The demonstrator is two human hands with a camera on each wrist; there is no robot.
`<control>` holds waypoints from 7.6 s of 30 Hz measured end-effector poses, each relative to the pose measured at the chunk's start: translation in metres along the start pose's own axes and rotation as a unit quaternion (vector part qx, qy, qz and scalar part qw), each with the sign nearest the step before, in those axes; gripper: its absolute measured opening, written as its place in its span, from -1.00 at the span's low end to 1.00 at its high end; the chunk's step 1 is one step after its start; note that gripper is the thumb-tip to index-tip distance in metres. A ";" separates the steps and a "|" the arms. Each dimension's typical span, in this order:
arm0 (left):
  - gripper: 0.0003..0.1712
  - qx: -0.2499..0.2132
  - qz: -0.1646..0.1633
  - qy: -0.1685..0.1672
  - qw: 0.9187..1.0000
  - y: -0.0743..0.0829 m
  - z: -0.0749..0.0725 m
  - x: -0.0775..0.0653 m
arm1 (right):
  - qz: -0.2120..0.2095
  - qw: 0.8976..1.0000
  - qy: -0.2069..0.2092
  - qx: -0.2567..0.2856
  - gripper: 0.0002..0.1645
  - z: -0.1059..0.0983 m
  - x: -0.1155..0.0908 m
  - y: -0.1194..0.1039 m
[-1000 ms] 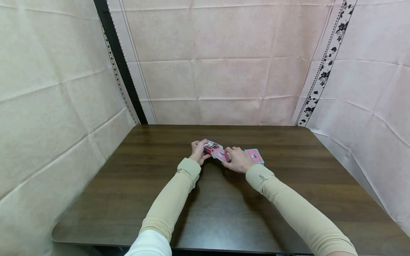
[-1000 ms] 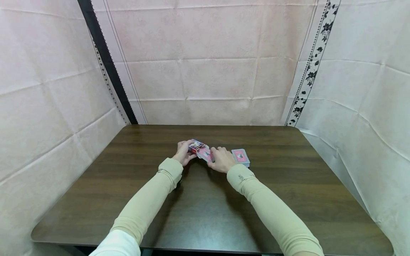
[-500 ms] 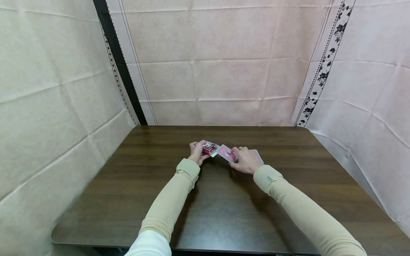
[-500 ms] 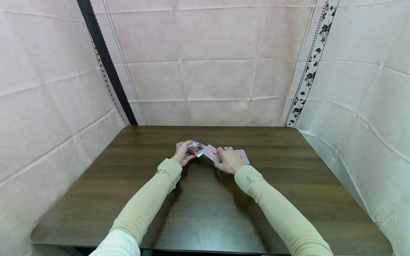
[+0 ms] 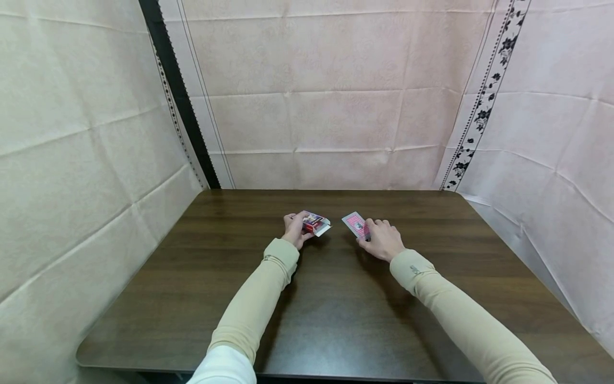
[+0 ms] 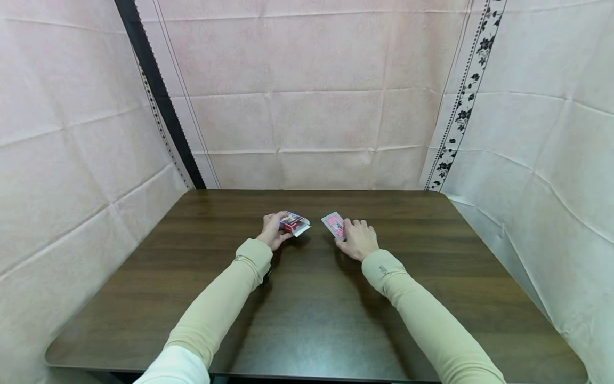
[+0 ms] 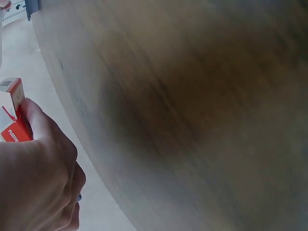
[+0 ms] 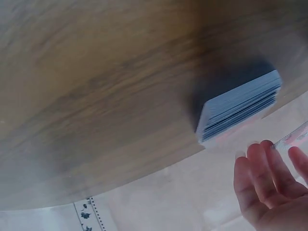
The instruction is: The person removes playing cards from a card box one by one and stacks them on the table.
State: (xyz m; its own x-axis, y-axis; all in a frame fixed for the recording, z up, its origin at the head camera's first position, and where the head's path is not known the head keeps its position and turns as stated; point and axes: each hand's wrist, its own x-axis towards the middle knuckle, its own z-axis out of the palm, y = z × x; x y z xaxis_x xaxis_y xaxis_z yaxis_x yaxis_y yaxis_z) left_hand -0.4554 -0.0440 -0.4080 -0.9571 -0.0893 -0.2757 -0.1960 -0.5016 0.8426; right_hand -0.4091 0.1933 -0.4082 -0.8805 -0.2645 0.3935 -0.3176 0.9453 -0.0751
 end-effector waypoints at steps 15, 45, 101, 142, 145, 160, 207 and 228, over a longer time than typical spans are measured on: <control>-0.34 -0.001 -0.006 -0.003 1.000 0.000 0.001 -0.001 | 0.065 0.997 -0.007 -0.032 -0.37 -0.001 -0.007 0.017; -0.32 -0.003 -0.009 -0.005 1.000 -0.007 0.003 0.003 | 0.084 0.995 -0.037 -0.044 -0.48 0.001 -0.019 0.028; -0.43 -0.010 0.013 -0.013 1.000 -0.004 0.002 0.003 | -0.049 0.993 -0.082 0.069 -0.46 0.003 0.022 -0.060; -0.30 -0.012 0.006 0.003 1.000 0.000 -0.003 0.002 | 0.102 0.994 -0.019 -0.020 -0.36 0.007 -0.016 0.018; -0.35 -0.011 0.004 0.005 1.000 0.001 -0.003 0.002 | 0.110 0.993 -0.031 -0.010 -0.37 0.008 -0.015 0.018; -0.38 -0.009 0.003 0.006 1.000 0.002 -0.003 0.002 | 0.212 0.974 -0.076 0.009 -0.32 0.009 0.001 -0.010; -0.34 0.003 -0.006 0.000 1.000 0.004 -0.007 0.003 | 0.135 0.990 -0.048 0.013 -0.40 0.018 0.039 -0.006; -0.44 0.001 -0.001 -0.037 0.999 0.000 0.005 -0.001 | -0.031 0.981 -0.146 0.127 -0.16 0.027 0.043 -0.082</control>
State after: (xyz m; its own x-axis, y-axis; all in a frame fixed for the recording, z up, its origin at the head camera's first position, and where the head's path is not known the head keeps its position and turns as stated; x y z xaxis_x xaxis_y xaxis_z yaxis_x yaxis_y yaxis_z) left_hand -0.4559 -0.0398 -0.4052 -0.9697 -0.0248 -0.2431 -0.1985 -0.5007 0.8426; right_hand -0.4303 0.0993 -0.4101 -0.9080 -0.3989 0.1283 -0.4190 0.8574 -0.2990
